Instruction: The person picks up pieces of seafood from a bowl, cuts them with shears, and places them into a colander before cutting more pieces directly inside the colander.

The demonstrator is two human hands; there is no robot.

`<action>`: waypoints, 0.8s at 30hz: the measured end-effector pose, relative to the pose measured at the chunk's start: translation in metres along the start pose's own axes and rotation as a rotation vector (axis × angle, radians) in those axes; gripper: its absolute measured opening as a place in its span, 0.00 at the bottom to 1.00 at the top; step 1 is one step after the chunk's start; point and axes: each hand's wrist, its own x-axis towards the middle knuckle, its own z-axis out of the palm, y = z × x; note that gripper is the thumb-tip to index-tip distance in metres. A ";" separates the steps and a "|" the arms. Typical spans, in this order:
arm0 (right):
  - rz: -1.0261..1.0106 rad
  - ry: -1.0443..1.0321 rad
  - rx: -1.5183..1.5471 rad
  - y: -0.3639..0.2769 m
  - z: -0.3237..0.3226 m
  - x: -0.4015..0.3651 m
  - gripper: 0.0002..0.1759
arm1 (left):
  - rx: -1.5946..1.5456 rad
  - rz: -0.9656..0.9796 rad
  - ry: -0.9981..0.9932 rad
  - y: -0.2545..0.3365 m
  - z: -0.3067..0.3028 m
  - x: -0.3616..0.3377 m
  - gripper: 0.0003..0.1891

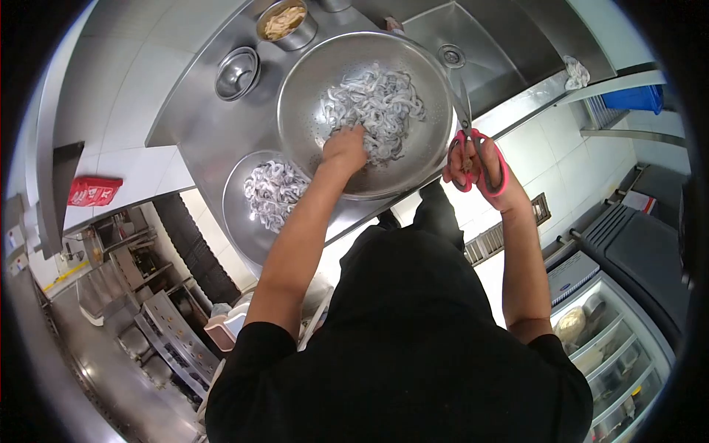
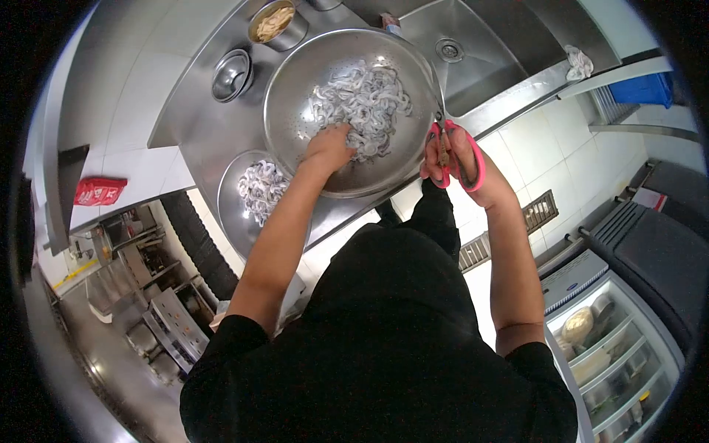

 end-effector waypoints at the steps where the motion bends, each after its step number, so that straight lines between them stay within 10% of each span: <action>1: 0.020 0.000 -0.006 0.001 0.000 -0.001 0.50 | 0.021 0.001 0.011 -0.001 0.007 0.007 0.24; 7: 0.073 -0.010 -0.023 0.006 -0.016 -0.004 0.49 | -0.217 0.297 -0.216 -0.019 0.006 0.030 0.21; 24: 0.046 0.116 -0.009 0.007 -0.035 0.000 0.38 | -0.033 -0.148 0.276 -0.038 -0.030 0.044 0.16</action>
